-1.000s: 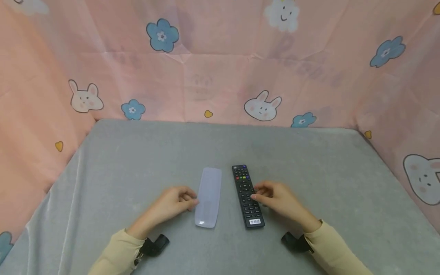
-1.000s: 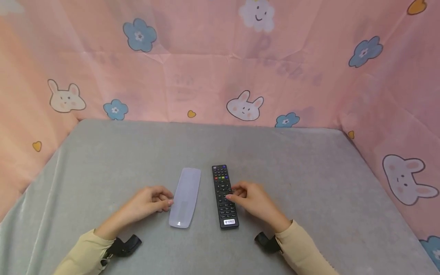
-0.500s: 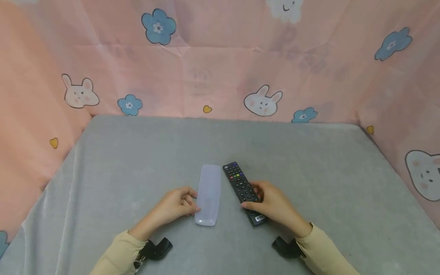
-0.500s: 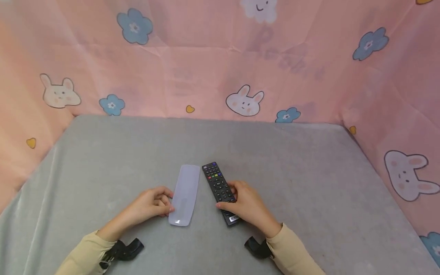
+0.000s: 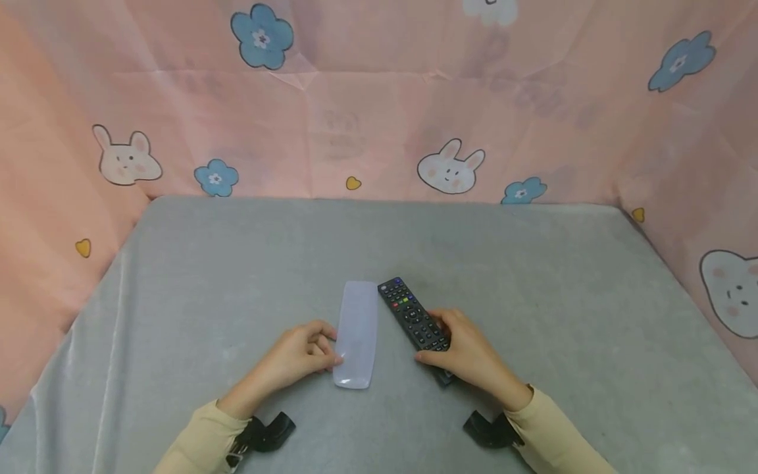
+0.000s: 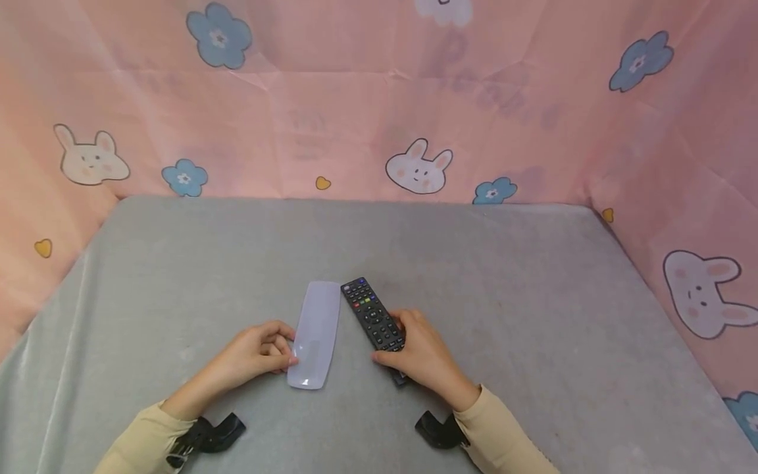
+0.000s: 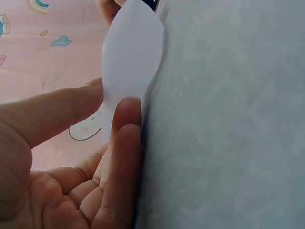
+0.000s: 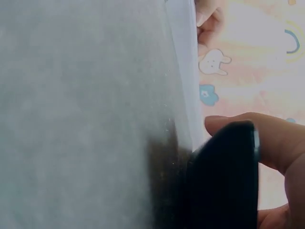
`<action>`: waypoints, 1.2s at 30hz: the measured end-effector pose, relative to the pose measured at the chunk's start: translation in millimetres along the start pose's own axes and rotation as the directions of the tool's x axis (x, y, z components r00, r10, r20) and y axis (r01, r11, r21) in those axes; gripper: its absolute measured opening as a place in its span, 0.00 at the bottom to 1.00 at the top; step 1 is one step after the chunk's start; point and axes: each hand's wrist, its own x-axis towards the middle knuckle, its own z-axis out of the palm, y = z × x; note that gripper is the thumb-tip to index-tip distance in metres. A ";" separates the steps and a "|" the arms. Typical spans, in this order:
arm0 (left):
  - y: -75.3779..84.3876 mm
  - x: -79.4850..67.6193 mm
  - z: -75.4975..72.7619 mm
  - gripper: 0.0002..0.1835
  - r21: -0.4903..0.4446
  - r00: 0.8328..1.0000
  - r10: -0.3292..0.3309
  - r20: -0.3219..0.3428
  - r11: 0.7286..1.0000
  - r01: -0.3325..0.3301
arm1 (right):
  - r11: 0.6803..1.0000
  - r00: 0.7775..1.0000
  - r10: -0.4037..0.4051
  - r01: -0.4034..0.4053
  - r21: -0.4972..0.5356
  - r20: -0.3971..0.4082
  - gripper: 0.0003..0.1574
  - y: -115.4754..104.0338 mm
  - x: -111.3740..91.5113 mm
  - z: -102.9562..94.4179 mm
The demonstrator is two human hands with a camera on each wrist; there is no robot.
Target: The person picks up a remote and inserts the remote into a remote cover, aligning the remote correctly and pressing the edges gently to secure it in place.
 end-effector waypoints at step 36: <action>-3.0 -0.4 3.0 0.17 -0.092 0.999 0.053 -0.003 0.994 -0.053 | 0.842 0.994 0.101 -0.103 0.530 0.033 0.26 9.6 0.9 -1.3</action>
